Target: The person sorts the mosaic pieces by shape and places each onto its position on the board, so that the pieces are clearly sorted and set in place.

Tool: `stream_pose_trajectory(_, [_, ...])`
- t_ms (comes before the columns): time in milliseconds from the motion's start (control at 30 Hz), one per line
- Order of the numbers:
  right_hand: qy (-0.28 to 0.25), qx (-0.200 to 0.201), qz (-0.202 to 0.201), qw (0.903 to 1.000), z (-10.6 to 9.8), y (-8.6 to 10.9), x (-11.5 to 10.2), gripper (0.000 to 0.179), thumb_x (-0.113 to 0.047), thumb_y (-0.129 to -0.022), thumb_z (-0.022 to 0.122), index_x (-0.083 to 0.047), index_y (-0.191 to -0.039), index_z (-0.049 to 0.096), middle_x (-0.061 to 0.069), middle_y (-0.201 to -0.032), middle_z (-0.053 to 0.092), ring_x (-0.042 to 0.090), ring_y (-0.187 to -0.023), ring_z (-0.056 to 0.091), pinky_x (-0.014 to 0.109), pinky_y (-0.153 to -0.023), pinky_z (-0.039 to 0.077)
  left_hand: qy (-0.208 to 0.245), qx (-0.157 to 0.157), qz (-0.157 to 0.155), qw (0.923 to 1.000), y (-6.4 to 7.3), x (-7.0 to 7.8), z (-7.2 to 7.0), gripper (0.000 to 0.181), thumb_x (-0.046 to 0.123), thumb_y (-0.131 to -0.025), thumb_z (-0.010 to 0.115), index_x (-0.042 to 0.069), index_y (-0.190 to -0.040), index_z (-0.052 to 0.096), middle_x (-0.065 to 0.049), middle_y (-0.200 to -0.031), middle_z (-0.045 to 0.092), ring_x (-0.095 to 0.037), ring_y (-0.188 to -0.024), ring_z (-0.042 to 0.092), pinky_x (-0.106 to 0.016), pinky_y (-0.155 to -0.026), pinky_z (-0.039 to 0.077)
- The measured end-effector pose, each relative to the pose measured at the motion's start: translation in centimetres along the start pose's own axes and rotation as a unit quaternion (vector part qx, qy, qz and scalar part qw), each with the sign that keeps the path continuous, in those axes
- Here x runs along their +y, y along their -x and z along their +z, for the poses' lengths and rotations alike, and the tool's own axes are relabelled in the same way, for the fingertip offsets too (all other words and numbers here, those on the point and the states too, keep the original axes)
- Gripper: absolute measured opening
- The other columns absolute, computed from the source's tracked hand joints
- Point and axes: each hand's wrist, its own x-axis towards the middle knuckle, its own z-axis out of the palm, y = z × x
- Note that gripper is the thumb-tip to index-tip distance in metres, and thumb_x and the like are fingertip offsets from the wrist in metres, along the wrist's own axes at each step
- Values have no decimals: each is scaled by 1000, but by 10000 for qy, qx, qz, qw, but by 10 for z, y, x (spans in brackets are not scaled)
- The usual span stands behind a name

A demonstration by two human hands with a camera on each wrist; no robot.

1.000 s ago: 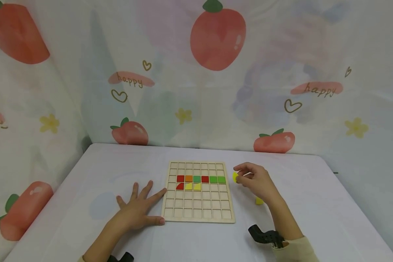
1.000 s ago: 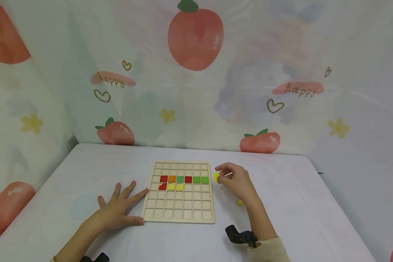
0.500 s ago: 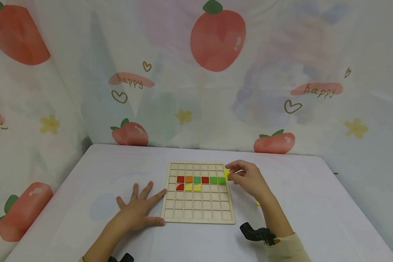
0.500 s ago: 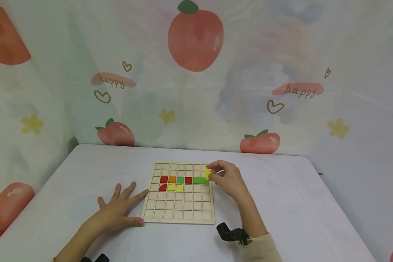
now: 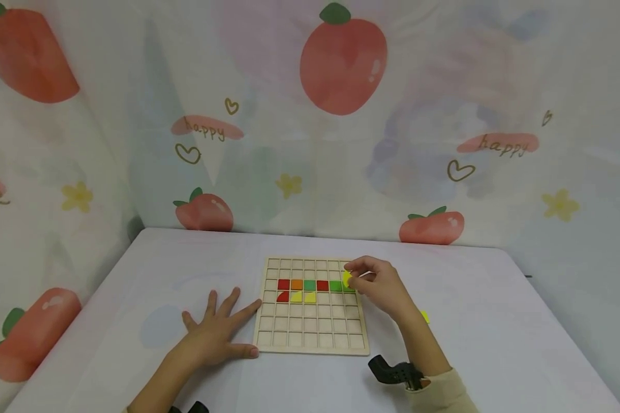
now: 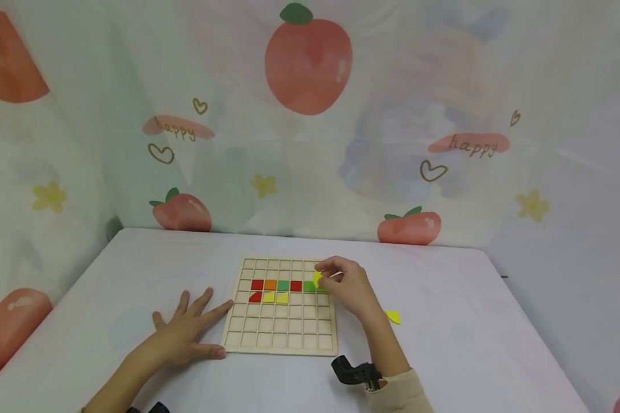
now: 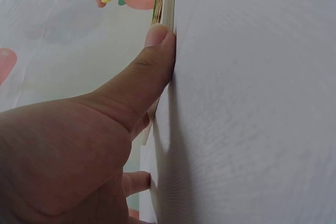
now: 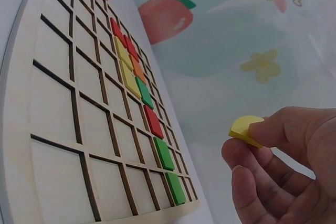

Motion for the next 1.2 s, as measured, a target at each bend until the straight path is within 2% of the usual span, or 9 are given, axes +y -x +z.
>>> stream_pose_trajectory(167, [103, 51, -72, 9999, 2, 0, 3, 23, -11, -89, 71, -9, -111, 71, 6, -100, 66, 22, -78, 64, 27, -70, 56, 11, 7, 3, 10000, 1, 0, 0, 99, 78, -63, 71, 45, -151, 39, -13, -166, 18, -57, -147, -2, -91, -89, -2])
stream_pose_trajectory(400, [-13, 92, -66, 9999, 7, -1, 5, 21, -10, -88, 71, -12, -109, 72, 6, -99, 68, 24, -79, 65, 27, -69, 54, 79, 15, 27, 10000, 2, 0, -1, 99, 77, -63, 72, 44, -150, 39, -13, -166, 18, -57, -147, -3, -91, -89, -3])
stream_pose_trajectory(733, [81, 16, -87, 9999, 17, 0, 7, 27, -10, -87, 71, -12, -114, 72, 4, -95, 66, 20, -76, 62, 28, -67, 53, 62, 6, 62, 10000, 6, 3, -4, 98, 76, -64, 72, 43, -151, 40, -15, -166, 19, -59, -146, 0, -92, -88, -2])
stream_pose_trajectory(967, [73, -57, -157, 9998, 25, 0, 8, 24, -6, -87, 70, -10, -111, 73, 4, -94, 67, 18, -74, 62, 27, -64, 53, 50, 84, 137, 9999, 6, 3, -5, 97, 75, -65, 72, 43, -151, 39, -15, -165, 20, -60, -146, 1, -92, -87, -2])
stream_pose_trajectory(1200, [193, -78, -149, 9997, 33, 0, 10, 17, -6, -87, 71, -14, -102, 73, 2, -90, 66, 17, -73, 61, 26, -64, 52, 50, 93, 157, 9998, 6, 2, -4, 97, 76, -64, 71, 43, -150, 40, -16, -165, 20, -61, -145, 1, -93, -87, -1])
